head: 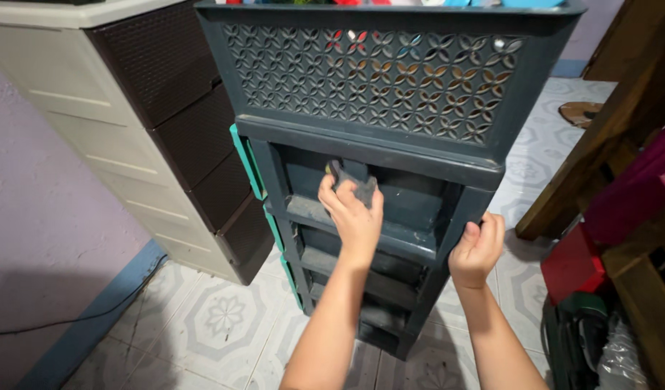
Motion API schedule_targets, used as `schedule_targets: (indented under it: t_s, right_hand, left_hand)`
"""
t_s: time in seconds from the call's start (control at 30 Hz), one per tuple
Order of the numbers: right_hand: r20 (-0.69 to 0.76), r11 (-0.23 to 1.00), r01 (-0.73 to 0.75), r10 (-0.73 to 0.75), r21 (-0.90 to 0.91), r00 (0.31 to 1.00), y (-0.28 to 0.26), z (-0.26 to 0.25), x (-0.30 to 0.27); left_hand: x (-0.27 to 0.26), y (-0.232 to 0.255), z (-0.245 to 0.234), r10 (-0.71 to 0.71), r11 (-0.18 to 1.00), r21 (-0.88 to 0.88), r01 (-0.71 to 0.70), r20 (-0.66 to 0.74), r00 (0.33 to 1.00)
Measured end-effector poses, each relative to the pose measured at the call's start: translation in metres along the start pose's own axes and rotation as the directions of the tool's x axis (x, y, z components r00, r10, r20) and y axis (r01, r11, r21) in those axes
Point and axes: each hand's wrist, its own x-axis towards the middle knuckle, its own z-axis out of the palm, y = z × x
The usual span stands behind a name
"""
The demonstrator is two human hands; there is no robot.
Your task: The person cleans a plastic drawer unit by wiping the exterior surfaces and the inner frame with a cloth.
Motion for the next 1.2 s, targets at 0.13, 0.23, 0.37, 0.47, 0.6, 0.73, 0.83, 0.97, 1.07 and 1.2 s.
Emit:
schedule_targets:
  t_s: [0.13, 0.23, 0.37, 0.47, 0.6, 0.73, 0.83, 0.97, 1.07, 1.2]
  right_hand:
    - [-0.003, 1.000, 0.008, -0.008, 0.015, 1.000, -0.003, 0.000, 0.001]
    - [0.015, 1.000, 0.019, -0.019, -0.003, 1.000, 0.003, -0.002, -0.001]
    - [0.016, 0.998, 0.043, -0.042, -0.042, 0.999, 0.025, -0.001, -0.009]
    - [0.020, 0.995, 0.040, -0.038, -0.092, 0.999, 0.037, 0.003, -0.018]
    - [-0.008, 0.993, 0.061, -0.062, -0.105, 0.998, 0.037, 0.006, -0.019]
    - [-0.016, 0.996, 0.022, -0.023, -0.089, 1.000, 0.030, 0.007, -0.018]
    - [-0.020, 0.997, 0.038, -0.040, -0.073, 0.999, 0.027, 0.004, -0.016]
    - [0.012, 0.996, 0.043, -0.043, -0.073, 0.999, 0.022, 0.000, -0.015]
    - [0.012, 0.995, 0.052, -0.051, -0.080, 0.999, 0.022, 0.002, -0.011]
    - [-0.001, 0.997, 0.054, -0.054, -0.059, 0.999, 0.023, 0.002, -0.012]
  left_hand:
    - [-0.046, -0.008, -0.031, -0.131, 0.991, 0.053, 0.124, 0.166, 0.977]
    - [-0.034, -0.029, -0.064, -0.235, 0.971, 0.049, 0.233, 0.341, 0.910]
    - [0.009, -0.064, -0.083, -0.149, 0.986, -0.065, 0.155, 0.094, 0.984]
    - [0.021, -0.086, -0.074, 0.043, 0.995, 0.089, -0.055, 0.140, 0.989]
    - [-0.015, -0.076, -0.052, -0.191, 0.968, 0.218, 0.123, 0.321, 0.928]
    - [-0.039, -0.068, -0.047, -0.199, 0.975, -0.037, 0.220, 0.298, 0.934]
    - [-0.033, -0.091, -0.076, 0.036, 0.997, -0.075, -0.004, 0.428, 0.903]
    - [-0.014, -0.106, -0.088, -0.081, 0.988, 0.153, 0.025, 0.370, 0.926]
    - [-0.004, -0.095, -0.094, -0.229, 0.946, 0.305, 0.112, 0.381, 0.896]
    - [0.030, -0.077, -0.121, -0.260, 0.954, 0.221, 0.204, 0.263, 0.929]
